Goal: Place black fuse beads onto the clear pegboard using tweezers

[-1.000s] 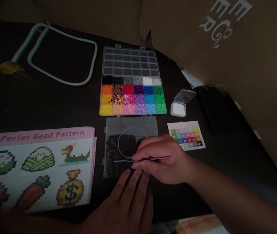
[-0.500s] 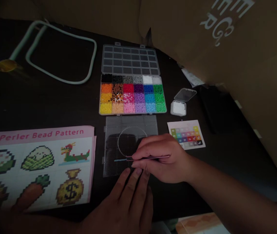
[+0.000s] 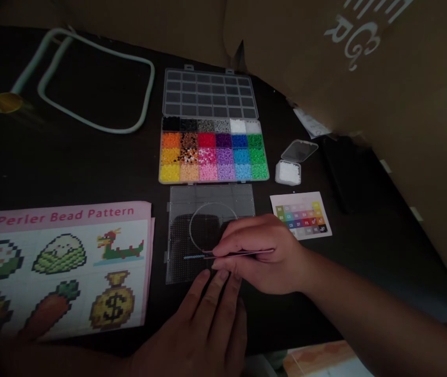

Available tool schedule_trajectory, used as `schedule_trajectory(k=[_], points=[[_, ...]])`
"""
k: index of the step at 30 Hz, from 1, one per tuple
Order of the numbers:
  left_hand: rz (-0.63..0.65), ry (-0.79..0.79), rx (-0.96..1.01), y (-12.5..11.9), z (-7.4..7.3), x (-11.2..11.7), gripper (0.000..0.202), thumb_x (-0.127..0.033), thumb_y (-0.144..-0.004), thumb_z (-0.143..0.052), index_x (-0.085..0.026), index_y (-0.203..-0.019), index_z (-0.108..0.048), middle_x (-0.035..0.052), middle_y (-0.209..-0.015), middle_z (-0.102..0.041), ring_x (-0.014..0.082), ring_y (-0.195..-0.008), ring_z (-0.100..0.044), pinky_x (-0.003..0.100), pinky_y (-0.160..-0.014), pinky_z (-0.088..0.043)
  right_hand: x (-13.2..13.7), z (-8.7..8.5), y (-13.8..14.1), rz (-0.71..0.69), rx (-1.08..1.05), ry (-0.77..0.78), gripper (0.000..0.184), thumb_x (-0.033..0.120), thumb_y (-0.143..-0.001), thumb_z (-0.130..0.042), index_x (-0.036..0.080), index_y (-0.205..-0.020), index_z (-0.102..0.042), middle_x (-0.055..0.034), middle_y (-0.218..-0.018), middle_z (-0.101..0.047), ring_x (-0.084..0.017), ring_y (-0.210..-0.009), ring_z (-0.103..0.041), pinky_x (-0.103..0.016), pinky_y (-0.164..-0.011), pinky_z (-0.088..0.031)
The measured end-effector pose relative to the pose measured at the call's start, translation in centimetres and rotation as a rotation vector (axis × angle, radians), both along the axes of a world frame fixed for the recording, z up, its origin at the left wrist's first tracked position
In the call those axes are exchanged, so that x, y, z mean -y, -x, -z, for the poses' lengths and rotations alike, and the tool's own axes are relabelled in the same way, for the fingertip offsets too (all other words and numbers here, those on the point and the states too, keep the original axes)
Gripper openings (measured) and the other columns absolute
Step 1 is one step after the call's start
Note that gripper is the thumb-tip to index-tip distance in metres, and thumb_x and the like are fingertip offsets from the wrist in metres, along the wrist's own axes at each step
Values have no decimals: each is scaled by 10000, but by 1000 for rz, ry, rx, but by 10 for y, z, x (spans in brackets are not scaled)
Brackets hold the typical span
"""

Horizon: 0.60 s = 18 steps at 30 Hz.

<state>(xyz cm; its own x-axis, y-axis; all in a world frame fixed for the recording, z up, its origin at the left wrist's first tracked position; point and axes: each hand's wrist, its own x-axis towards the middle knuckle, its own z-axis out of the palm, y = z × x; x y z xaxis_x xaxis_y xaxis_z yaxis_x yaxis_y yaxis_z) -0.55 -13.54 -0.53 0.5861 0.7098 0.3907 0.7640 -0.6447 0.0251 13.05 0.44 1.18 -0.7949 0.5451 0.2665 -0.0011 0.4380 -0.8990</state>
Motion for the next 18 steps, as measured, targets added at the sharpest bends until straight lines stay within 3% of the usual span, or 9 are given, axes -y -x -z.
schedule_trajectory(k=[18], points=[[14,7,-15,2,-1,1,271,-204,-906,-453,-72,-1014,-664,184,-1117,-709,335,-996,-709,486,-853,-528,1,3,-1,7,-20,20,88,66,-802,-741,77,-890,-743,-87,-778,-709,-116,-691,-676,-206,-605,-560]])
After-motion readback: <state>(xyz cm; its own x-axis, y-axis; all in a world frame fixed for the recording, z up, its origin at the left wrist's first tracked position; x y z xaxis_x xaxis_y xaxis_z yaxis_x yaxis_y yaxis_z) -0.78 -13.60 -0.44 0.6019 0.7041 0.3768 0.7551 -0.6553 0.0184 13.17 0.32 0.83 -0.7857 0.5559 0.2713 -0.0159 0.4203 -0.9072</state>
